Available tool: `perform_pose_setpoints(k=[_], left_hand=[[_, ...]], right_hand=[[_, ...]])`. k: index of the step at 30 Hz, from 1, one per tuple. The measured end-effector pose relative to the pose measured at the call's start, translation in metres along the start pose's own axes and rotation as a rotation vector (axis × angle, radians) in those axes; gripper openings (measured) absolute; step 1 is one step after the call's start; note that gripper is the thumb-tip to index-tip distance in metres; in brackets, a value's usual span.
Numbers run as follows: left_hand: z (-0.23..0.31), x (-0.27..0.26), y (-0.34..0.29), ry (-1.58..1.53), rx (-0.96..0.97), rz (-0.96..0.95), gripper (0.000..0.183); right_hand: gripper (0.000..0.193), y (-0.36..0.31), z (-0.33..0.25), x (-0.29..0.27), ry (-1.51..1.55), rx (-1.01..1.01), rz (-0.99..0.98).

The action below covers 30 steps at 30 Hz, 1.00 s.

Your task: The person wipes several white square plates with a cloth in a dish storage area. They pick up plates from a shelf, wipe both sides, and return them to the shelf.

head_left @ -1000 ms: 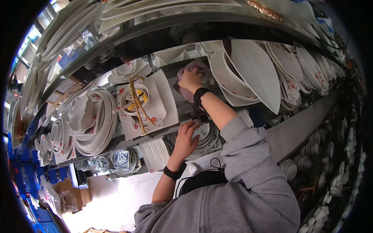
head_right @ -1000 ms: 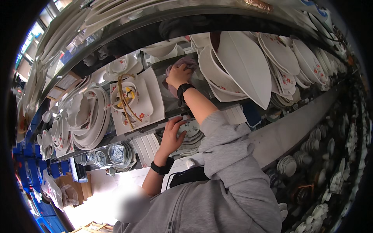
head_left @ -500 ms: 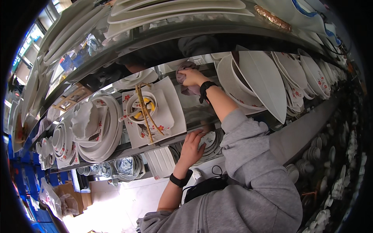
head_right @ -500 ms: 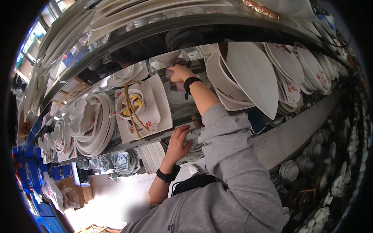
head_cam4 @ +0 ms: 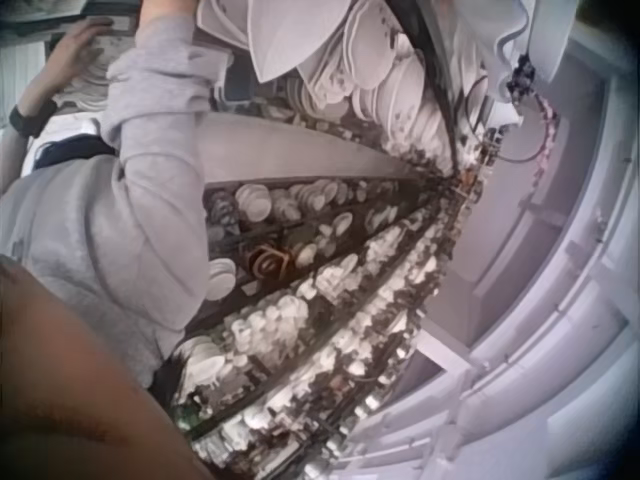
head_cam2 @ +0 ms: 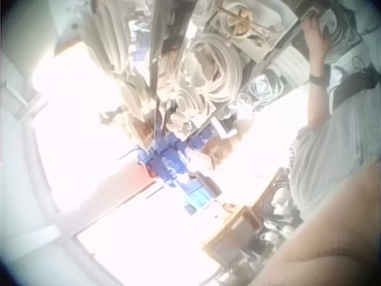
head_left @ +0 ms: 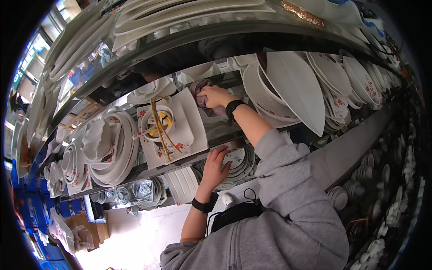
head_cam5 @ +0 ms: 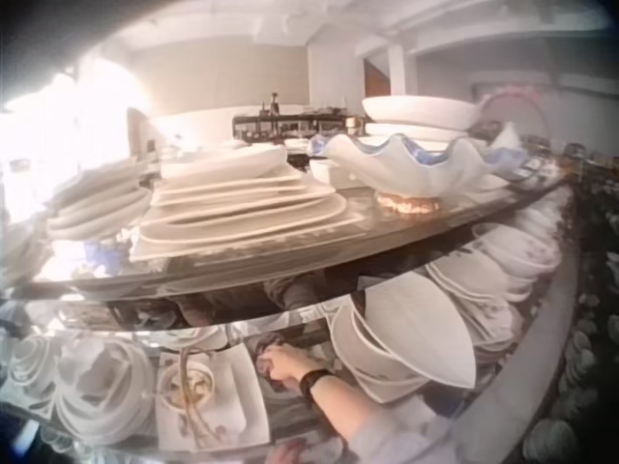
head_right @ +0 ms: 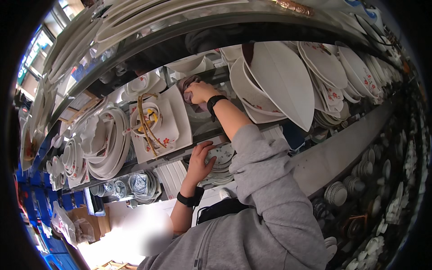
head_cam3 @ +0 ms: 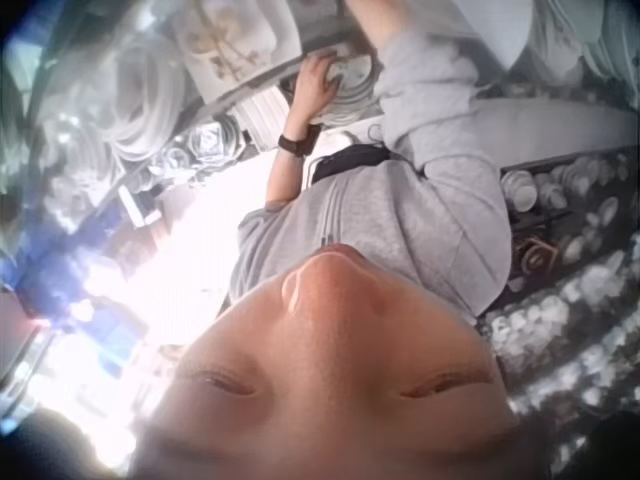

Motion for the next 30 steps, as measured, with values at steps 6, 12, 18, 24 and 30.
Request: perform_pose_setpoints(k=[6,12,18,24,30], left_hand=[[0.002,-0.003,-0.001,0.027,-0.004,-0.007,0.04],[0.005,0.004,0.001,0.011,0.032,-0.015,0.041],[0.0,0.004,-0.004,0.004,0.03,0.027,0.041],[0.001,0.007,-0.011,-0.091,-0.02,0.107,0.032],[0.004,0.006,-0.029,-0.208,-0.117,0.237,0.028]], right_hand=[[0.047,-0.014,0.018,-0.013,-0.041,0.52,0.115],[0.046,-0.035,0.037,-0.001,-0.047,0.257,0.157],[0.048,-0.049,-0.01,0.005,0.035,-0.07,0.028],[0.051,-0.08,-0.03,0.011,0.018,-0.093,-0.076],[0.056,-0.104,-0.048,0.0,0.053,-0.074,-0.258]])
Point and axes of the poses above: each hand's wrist, its own y-axis towards the middle knuckle, its own x-axis out of the palm, z = x × y, the point moved 3 cm from there along y, towards the middle knuckle, and after that the axes turned 11 degrees about -x, right-handed, at the moved point
